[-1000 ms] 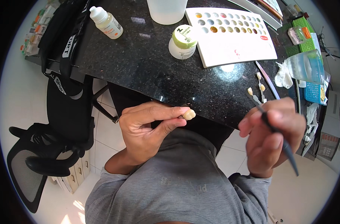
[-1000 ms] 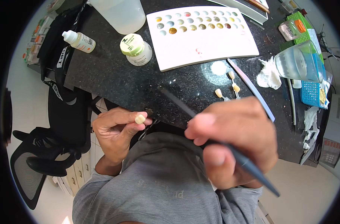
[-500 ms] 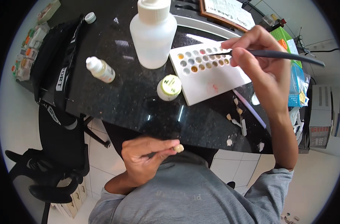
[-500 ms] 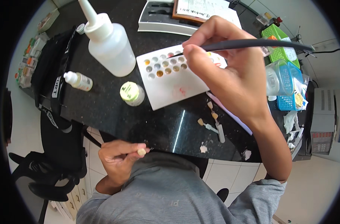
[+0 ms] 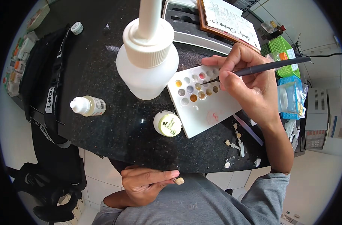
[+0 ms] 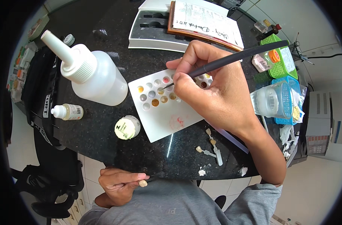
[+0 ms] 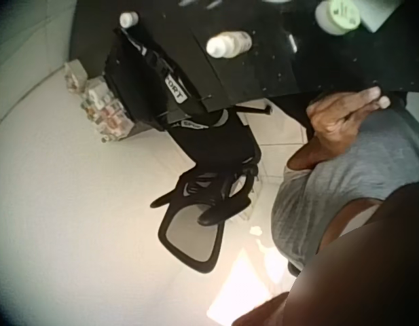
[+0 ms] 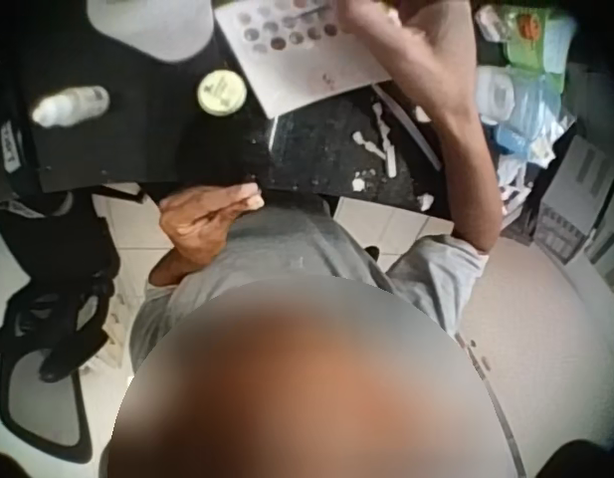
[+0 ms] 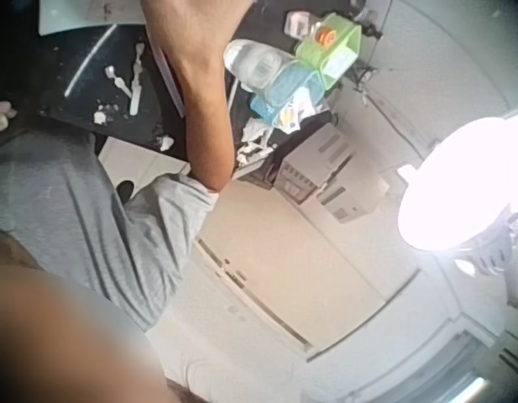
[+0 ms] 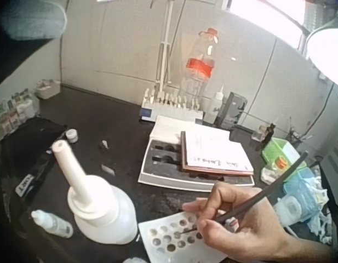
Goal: Applying staining liquid to a dental crown prosthetic using a fine brush to achieve the desired shade.
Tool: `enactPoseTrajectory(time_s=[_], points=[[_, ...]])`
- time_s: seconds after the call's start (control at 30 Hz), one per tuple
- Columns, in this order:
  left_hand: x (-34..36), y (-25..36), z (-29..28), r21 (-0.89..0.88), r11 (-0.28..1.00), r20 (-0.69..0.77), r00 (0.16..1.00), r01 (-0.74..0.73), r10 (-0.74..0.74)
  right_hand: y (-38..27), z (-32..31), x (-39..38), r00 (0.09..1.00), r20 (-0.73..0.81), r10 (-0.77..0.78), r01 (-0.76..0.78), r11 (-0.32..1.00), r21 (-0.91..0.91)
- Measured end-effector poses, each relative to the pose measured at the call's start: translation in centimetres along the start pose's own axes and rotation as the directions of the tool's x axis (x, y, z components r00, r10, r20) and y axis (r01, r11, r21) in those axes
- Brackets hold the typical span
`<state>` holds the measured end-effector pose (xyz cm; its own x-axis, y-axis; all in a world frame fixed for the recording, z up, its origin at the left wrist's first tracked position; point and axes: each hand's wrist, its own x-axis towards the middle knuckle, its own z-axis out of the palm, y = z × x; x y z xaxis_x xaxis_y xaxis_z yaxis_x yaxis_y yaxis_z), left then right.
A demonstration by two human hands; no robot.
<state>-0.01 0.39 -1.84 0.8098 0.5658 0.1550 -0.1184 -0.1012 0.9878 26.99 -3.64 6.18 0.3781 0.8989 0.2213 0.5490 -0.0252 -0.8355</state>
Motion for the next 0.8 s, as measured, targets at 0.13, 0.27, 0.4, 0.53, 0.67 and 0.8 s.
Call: enactPoseTrajectory(time_s=[0.13,0.27,0.4,0.53,0.67,0.8], points=[[-0.18,-0.16,-0.12,0.005,1.0,0.013,1.0,-0.004,0.004,0.03,-0.01,-0.04,1.0,0.009,0.008,-0.008,1.0,0.006],[-0.15,-0.22,-0.15,-0.005,1.0,0.026,1.0,-0.002,0.002,0.13,-0.15,-0.18,0.999,0.031,0.019,-0.019,1.0,0.015],[-0.32,-0.12,-0.19,-0.006,1.0,0.024,1.0,0.002,-0.002,0.21,-0.2,-0.16,0.999,0.051,0.004,-0.005,1.0,0.008],[-0.02,-0.29,-0.15,0.001,1.0,0.021,1.0,0.009,-0.009,0.52,-0.42,-0.04,0.998,0.061,0.018,-0.018,1.0,0.005],[-0.14,-0.2,-0.24,0.01,1.0,0.021,1.0,0.005,-0.005,0.47,-0.29,-0.01,0.999,0.054,0.008,-0.009,1.0,0.006],[-0.29,-0.01,-0.18,0.01,1.0,0.012,1.0,0.009,-0.009,0.29,-0.19,-0.13,0.999,0.046,0.006,-0.006,1.0,0.0]])
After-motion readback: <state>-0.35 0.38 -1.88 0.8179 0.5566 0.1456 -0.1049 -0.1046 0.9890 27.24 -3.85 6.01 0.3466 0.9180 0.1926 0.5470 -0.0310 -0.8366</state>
